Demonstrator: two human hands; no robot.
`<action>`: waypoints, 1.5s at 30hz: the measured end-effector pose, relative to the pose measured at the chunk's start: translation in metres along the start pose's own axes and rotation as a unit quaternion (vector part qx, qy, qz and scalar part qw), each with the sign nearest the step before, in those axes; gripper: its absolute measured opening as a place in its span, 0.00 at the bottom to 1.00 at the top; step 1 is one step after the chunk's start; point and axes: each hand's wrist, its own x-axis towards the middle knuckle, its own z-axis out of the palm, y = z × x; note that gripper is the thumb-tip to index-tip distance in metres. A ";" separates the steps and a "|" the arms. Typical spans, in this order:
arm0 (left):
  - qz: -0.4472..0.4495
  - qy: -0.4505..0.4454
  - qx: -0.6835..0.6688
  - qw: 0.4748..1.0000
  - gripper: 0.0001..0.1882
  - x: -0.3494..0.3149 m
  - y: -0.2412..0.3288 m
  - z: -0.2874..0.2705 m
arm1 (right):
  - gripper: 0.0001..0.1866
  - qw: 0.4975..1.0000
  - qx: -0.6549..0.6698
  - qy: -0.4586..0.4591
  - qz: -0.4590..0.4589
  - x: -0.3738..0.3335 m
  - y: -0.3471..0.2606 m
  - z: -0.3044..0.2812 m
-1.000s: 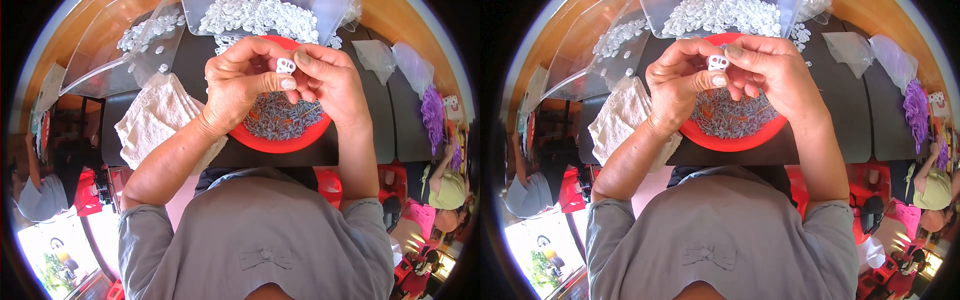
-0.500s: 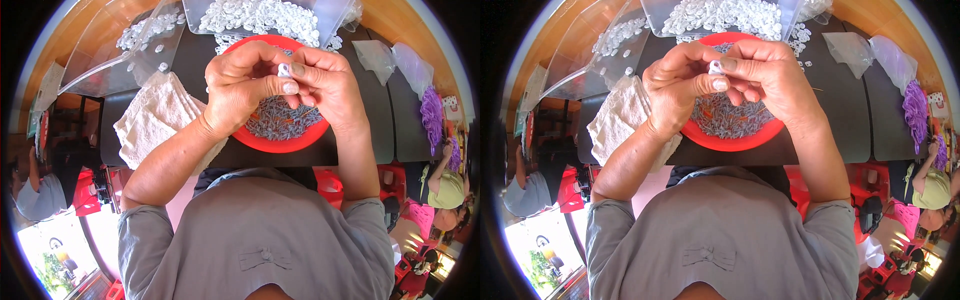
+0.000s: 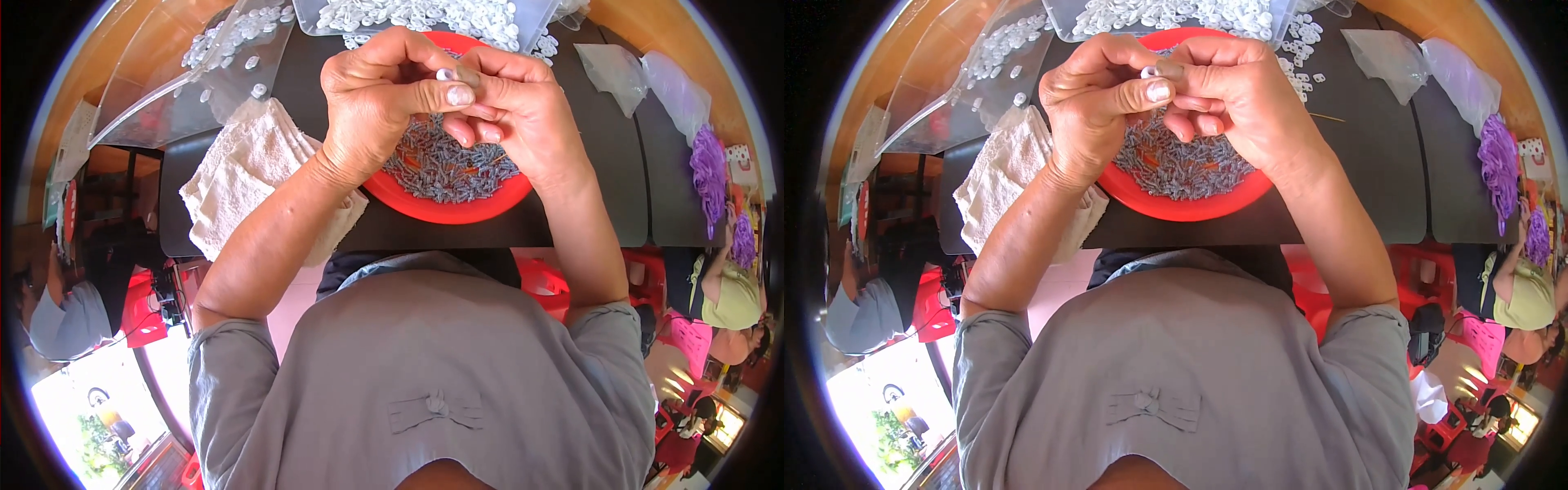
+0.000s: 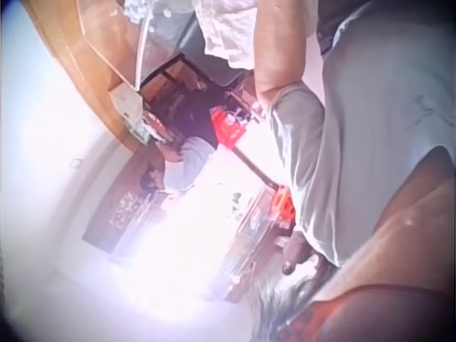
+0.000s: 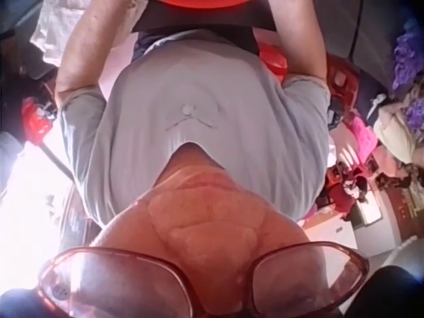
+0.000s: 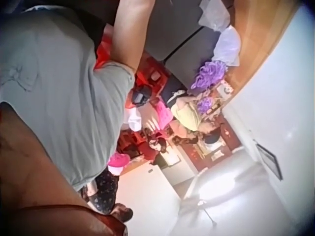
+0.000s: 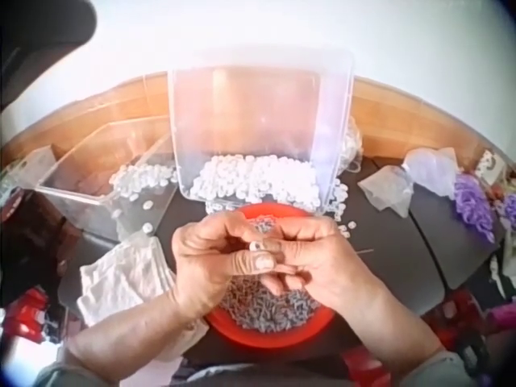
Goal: Assembling small plastic components with metal pins by hand.
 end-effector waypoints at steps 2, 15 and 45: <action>0.017 0.003 0.008 1.000 0.08 0.003 -0.001 0.003 | 0.13 1.000 -0.004 0.011 -0.007 0.002 -0.004 0.002; 0.050 -0.010 -0.025 0.998 0.10 0.000 0.000 0.007 | 0.11 0.991 -0.115 0.060 -0.038 -0.002 -0.012 -0.001; -0.007 -0.031 0.291 0.956 0.07 0.014 0.032 0.002 | 0.09 0.639 -0.751 0.163 0.035 -0.025 -0.026 -0.153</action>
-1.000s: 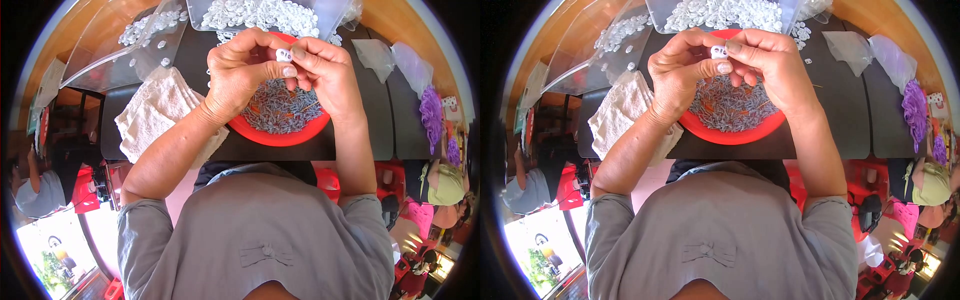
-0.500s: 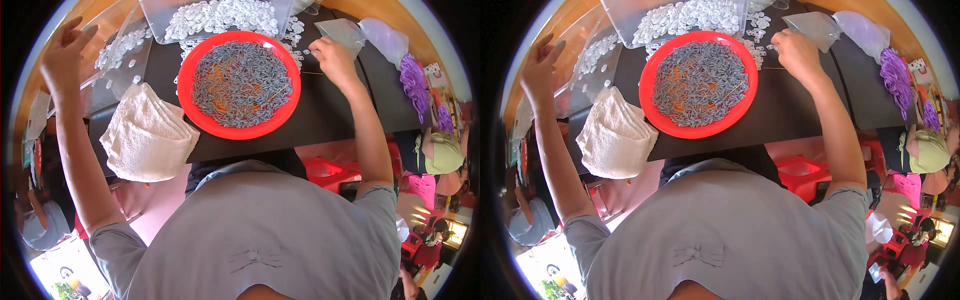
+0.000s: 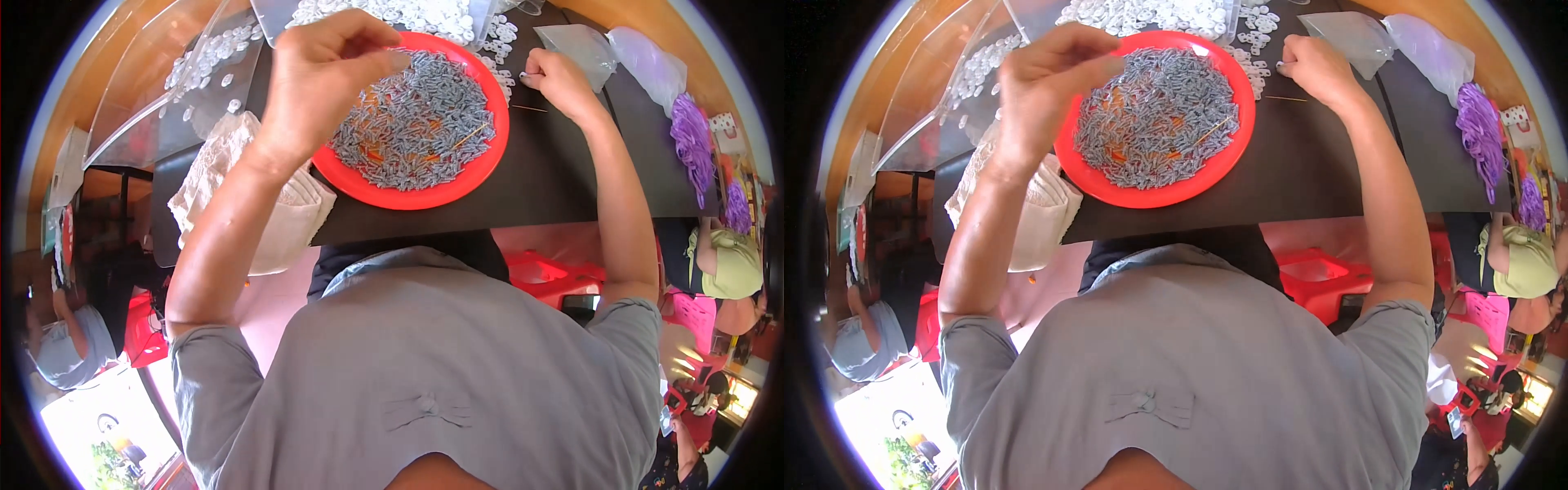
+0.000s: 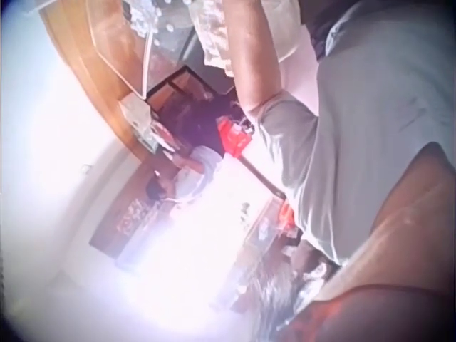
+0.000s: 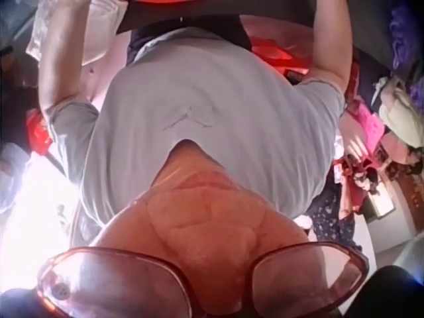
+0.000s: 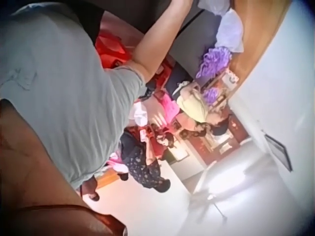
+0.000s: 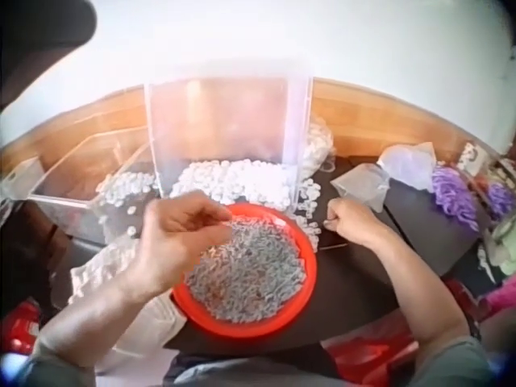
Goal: Assembling small plastic components with metal pins by hand.
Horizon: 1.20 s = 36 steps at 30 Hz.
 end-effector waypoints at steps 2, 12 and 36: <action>-0.061 -0.026 -0.051 0.996 0.07 0.001 -0.011 0.011 | 0.10 1.000 -0.011 -0.020 0.005 0.003 0.002 -0.002; -0.043 -0.024 -0.167 0.985 0.12 -0.010 -0.023 0.023 | 0.08 0.766 0.618 -0.173 0.022 -0.025 -0.116 -0.023; -0.171 0.043 -0.261 0.949 0.02 -0.005 -0.042 0.016 | 0.05 0.807 0.588 -0.040 -0.046 -0.003 -0.175 -0.009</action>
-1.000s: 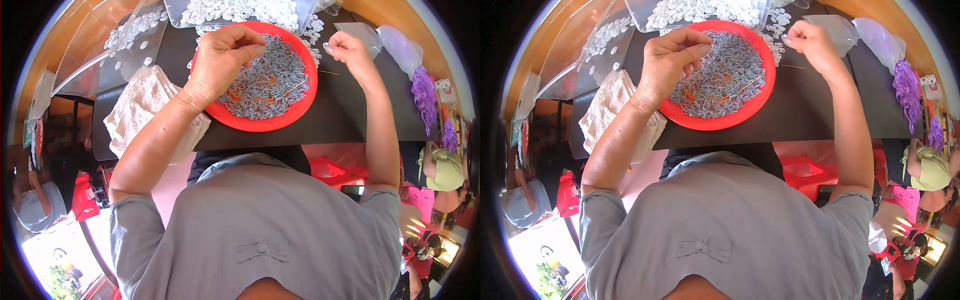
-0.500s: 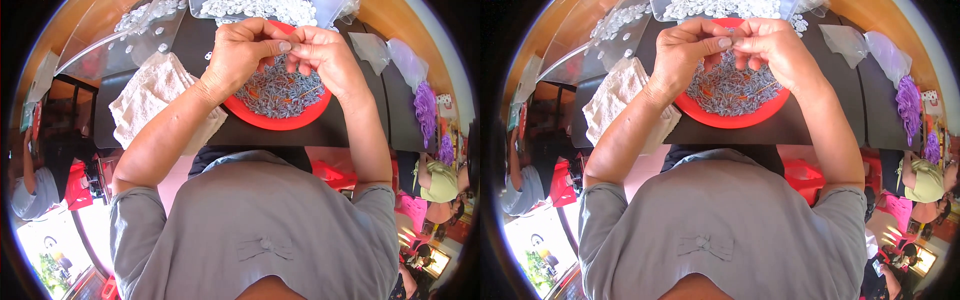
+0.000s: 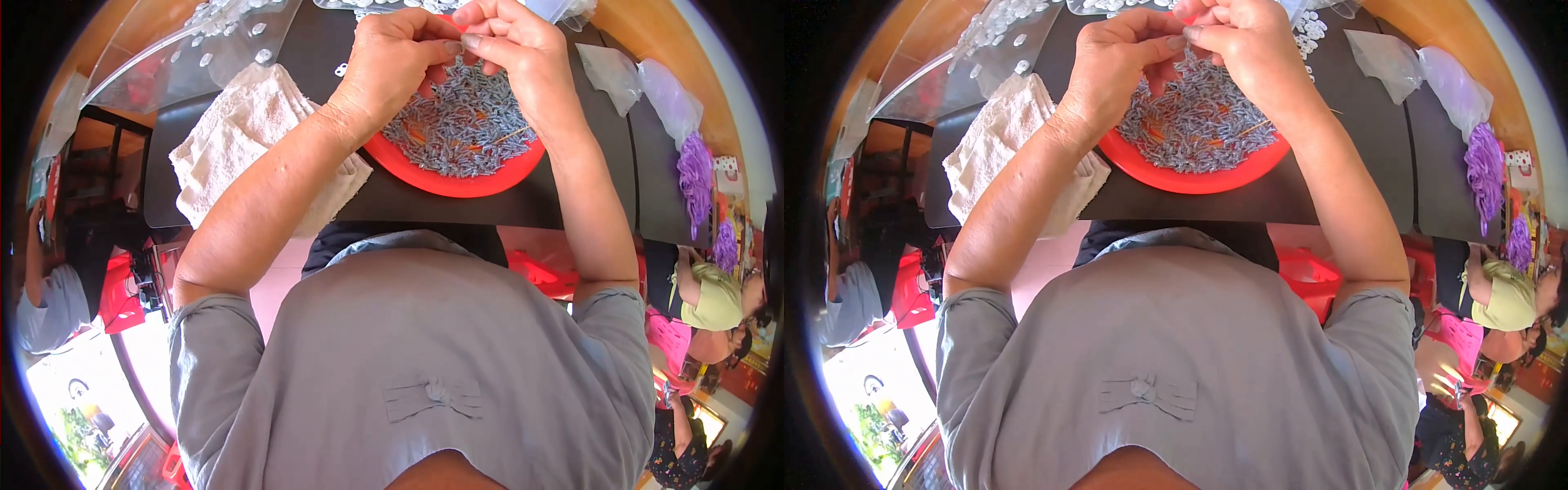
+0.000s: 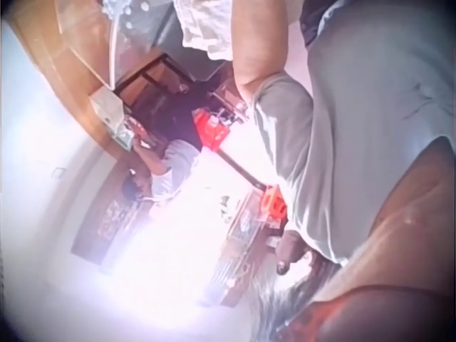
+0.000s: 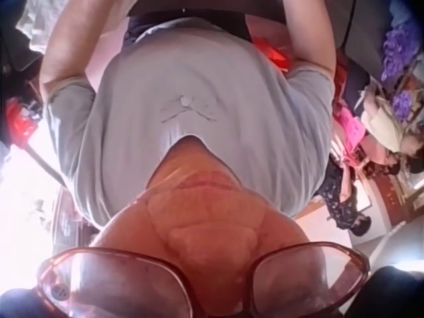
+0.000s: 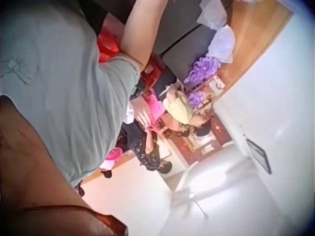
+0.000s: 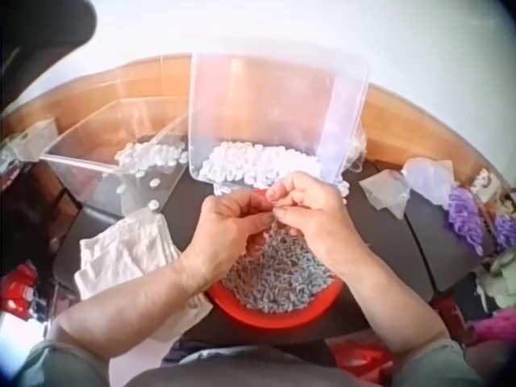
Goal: Assembling small plastic components with metal pins by hand.
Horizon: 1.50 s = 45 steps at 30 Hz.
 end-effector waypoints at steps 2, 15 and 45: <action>0.000 -0.013 0.013 1.000 0.02 0.000 0.001 -0.003 | 0.06 0.996 -0.073 0.017 -0.045 -0.003 0.006 -0.006; 0.033 0.001 0.164 0.986 0.05 0.006 -0.007 -0.006 | 0.05 0.782 -0.591 -0.035 -0.196 -0.028 0.037 -0.037; -0.122 -0.095 -0.234 0.960 0.07 0.011 -0.005 -0.018 | 0.05 0.996 0.043 0.063 -0.043 -0.005 0.024 -0.001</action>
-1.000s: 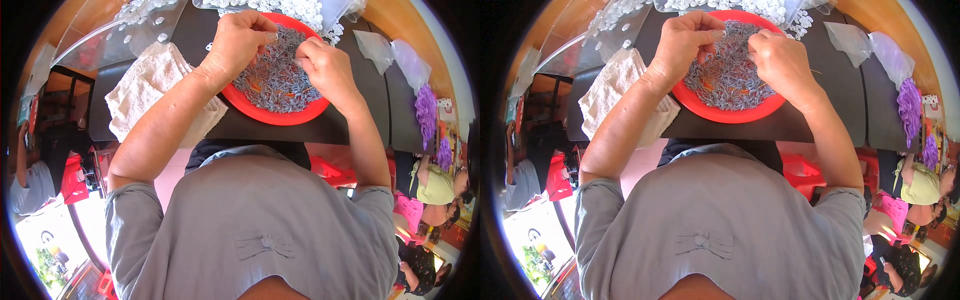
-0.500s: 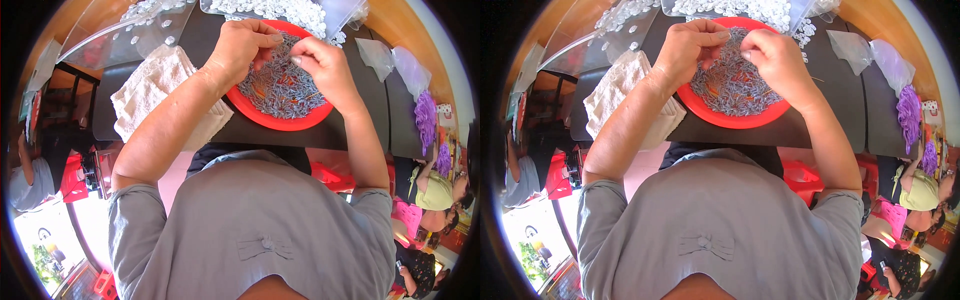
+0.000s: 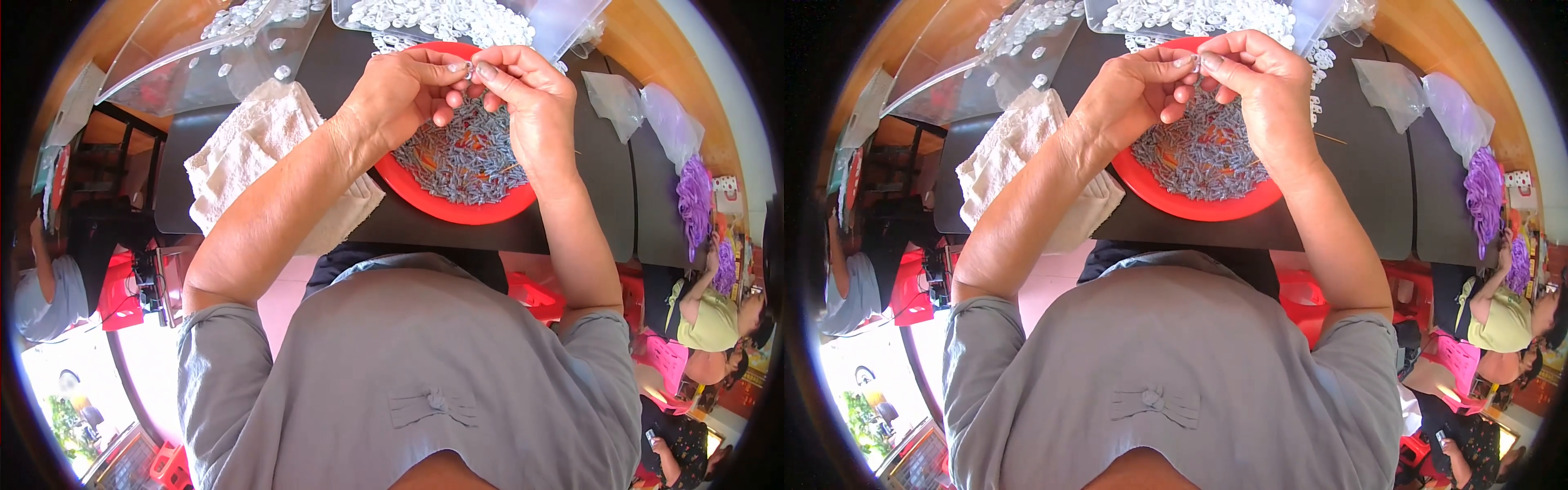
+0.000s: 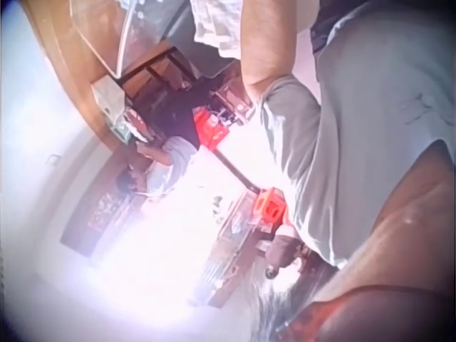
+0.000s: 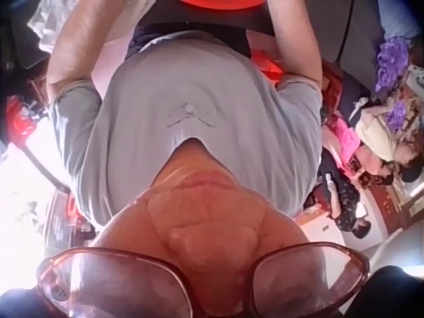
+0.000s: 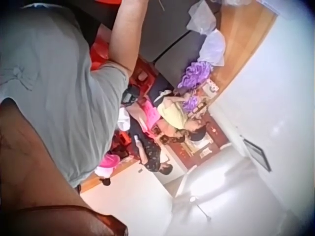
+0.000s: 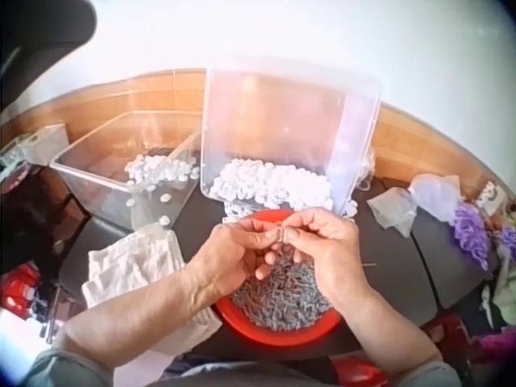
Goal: Assembling small plastic components with metal pins by hand.
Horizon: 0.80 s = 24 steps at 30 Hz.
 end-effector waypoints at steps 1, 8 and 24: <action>0.000 0.002 -0.002 1.000 0.07 -0.001 -0.001 0.001 | 0.05 1.000 0.006 -0.001 -0.004 0.000 0.001 0.000; 0.004 0.020 0.035 0.999 0.08 -0.005 0.001 0.009 | 0.05 0.999 -0.024 0.024 -0.009 -0.002 0.005 -0.002; 0.127 0.103 0.238 0.957 0.05 -0.013 -0.002 0.023 | 0.03 0.898 -0.351 0.023 -0.265 -0.003 0.010 -0.003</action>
